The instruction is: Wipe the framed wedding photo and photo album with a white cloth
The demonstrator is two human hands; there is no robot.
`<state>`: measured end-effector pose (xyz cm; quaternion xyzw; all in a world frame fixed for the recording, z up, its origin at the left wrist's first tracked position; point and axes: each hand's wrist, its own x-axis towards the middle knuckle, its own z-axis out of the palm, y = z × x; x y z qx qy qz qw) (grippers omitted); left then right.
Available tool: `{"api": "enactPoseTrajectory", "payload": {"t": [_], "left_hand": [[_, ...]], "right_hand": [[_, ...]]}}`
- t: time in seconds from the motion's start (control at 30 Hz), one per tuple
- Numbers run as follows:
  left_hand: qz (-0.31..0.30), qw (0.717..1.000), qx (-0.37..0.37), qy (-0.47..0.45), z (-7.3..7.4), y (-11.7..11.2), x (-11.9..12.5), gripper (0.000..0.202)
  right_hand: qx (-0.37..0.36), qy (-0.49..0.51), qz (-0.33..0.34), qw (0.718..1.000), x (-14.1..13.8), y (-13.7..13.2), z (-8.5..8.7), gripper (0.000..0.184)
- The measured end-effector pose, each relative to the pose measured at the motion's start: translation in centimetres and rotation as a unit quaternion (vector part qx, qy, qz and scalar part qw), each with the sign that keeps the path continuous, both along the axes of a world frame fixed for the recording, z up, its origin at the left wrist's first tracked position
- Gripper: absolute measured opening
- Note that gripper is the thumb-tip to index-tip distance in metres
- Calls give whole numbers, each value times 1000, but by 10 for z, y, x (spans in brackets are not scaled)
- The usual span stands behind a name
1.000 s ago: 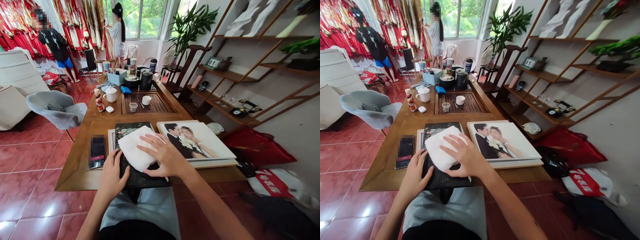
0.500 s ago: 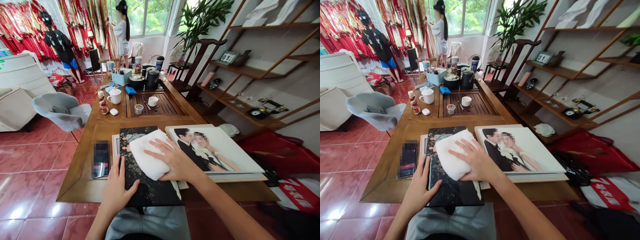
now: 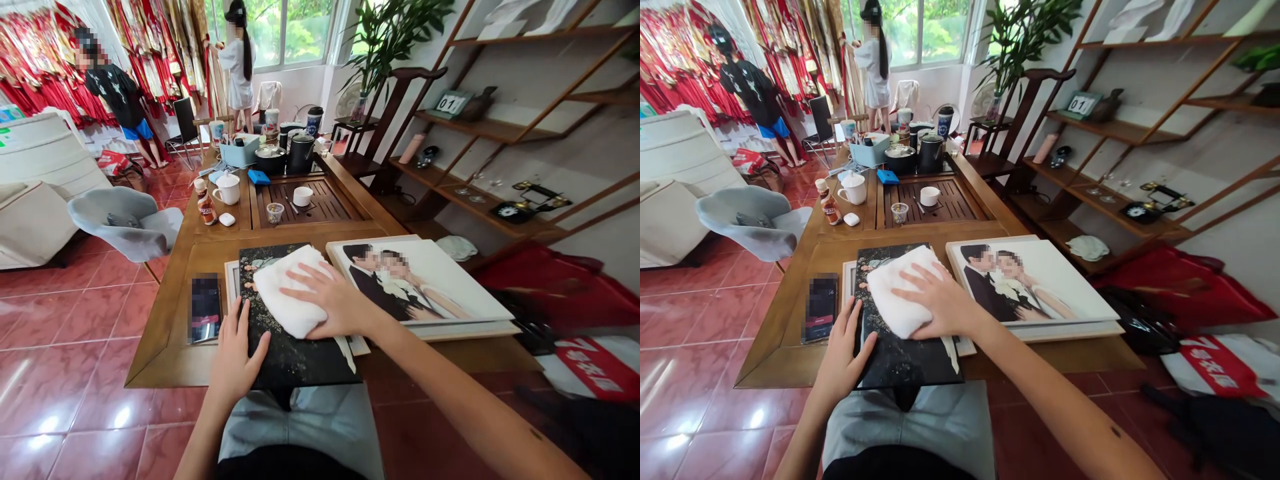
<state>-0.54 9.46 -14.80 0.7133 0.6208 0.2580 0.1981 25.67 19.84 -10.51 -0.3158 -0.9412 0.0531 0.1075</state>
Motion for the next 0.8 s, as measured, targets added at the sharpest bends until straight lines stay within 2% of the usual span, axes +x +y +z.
{"api": "enactPoseTrajectory", "payload": {"t": [0.13, 0.27, 0.4, 0.63, 0.73, 0.8], "left_hand": [[-9, 1000, 6, -27, -3, 1, -3, 64], [-22, 999, 6, -42, -9, 1, -7, 61], [-19, 999, 19, -21, -10, 1, -7, 61], [-14, 999, 29, 10, -8, 2, -3, 61], [11, 997, 64, 46, -3, 1, 0, 58], [20, 994, 87, 57, 1, 0, 1, 54]], "right_hand": [[-23, 12, 49, 998, 5, -37, -4, 99], [-26, 14, 64, 998, 11, -51, -7, 102], [-12, 11, 39, 999, 9, -37, -6, 96], [9, 9, -54, 998, -6, 0, -7, 88], [3, 35, -55, 998, -10, -2, 4, 99], [2, 96, -15, 995, -8, -13, 19, 105]]}}
